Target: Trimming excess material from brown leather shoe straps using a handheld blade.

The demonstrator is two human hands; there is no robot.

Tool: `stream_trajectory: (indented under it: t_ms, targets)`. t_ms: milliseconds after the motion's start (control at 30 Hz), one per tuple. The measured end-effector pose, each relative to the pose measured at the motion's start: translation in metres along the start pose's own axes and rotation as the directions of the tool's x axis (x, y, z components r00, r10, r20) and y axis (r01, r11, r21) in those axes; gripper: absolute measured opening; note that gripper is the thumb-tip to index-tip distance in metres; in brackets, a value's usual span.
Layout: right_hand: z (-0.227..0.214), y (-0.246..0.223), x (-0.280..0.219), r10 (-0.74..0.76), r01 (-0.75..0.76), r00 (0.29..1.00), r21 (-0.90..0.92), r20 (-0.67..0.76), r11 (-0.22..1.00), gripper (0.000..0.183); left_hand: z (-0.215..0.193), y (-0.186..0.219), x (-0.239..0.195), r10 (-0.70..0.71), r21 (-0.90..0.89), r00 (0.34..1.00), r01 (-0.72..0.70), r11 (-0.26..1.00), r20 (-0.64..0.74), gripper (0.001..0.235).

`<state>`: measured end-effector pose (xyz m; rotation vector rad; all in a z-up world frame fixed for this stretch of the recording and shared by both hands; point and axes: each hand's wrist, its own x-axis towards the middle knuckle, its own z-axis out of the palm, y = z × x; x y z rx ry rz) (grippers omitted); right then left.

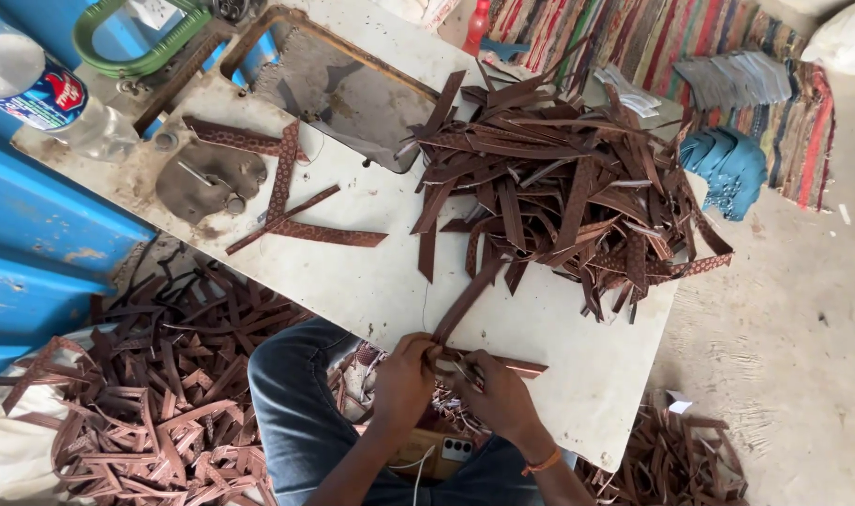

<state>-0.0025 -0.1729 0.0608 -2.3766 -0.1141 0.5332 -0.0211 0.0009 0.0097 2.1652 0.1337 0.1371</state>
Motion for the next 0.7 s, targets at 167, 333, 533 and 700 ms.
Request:
stream_trajectory:
  t_ms: [167,333,533,700]
  targets:
    - [-0.011,-0.009,-0.003,-0.075,0.073,0.997,-0.074,-0.03,0.995,0.04,0.001,0.008,-0.002,0.124,0.048,0.992,-0.126,0.991,0.03,0.01]
    - [-0.009,-0.006,-0.002,-0.159,0.147,0.983,-0.131,-0.088,0.981,0.034,-0.005,0.016,0.008,0.052,0.045,0.994,-0.056,0.997,0.1,0.012]
    - [-0.001,-0.002,0.005,-0.172,0.141,0.98,-0.265,-0.097,0.954,0.027,0.002,0.004,0.013,0.049,0.095,0.981,-0.068,0.993,0.19,0.014]
    - [-0.001,-0.006,0.011,-0.257,0.214,0.965,-0.394,-0.059,0.894,0.025,0.001,0.007,0.012,0.032,0.093,0.984,-0.049,0.994,0.175,0.013]
